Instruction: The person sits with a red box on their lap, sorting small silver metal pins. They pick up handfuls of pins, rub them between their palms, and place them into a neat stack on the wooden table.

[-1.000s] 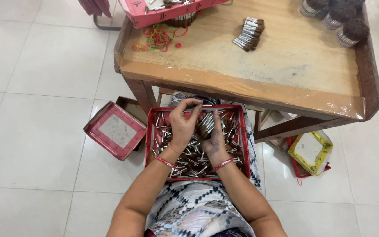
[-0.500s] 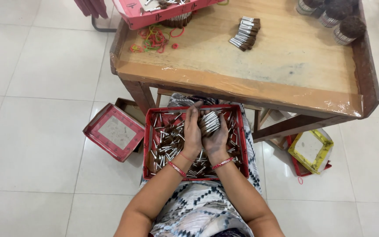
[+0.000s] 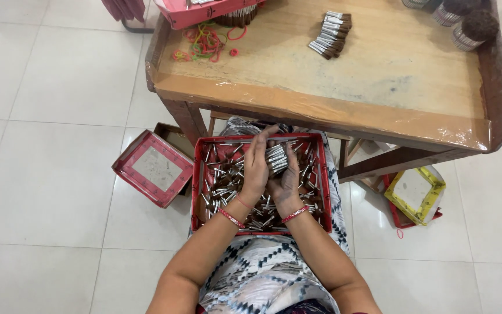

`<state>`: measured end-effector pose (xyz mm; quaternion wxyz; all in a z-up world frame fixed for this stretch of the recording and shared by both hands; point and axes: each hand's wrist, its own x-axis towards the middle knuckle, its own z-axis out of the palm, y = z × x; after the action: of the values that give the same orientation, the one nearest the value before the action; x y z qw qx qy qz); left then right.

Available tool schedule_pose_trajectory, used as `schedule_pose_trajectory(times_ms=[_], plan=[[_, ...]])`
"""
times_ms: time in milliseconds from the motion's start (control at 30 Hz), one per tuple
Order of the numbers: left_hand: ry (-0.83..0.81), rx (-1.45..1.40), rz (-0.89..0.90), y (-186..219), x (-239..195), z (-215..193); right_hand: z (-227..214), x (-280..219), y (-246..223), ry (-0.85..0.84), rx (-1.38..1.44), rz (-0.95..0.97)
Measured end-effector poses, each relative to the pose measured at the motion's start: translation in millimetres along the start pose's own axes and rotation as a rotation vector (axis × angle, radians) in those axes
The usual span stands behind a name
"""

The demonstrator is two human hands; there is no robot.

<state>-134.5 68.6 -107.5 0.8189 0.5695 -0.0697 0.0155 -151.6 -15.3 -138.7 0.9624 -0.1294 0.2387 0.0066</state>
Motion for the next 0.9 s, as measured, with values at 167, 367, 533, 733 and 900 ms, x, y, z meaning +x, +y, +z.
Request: schedule_pose_trajectory(times_ms=[167,367,533,733,900], plan=[[-0.15,0.241,0.266,48.4,-11.8,7.3,10.0,-9.3,-0.7,-0.134,-0.016,0.074],[-0.301,0.324,0.379,52.2,-7.0,-0.5,3.1,-6.0,-2.1,-0.059,-0.013,0.115],[-0.146,0.104,0.219,31.9,-3.2,-6.8,2.7,-5.2,-0.4,-0.15,0.012,0.087],[0.16,-0.164,-0.037,-6.1,0.8,-9.0,2.4,0.3,1.0,-0.142,0.118,0.019],[0.16,-0.198,-0.013,4.4,7.2,-3.2,1.8,-2.2,4.8,-0.106,-0.007,0.005]])
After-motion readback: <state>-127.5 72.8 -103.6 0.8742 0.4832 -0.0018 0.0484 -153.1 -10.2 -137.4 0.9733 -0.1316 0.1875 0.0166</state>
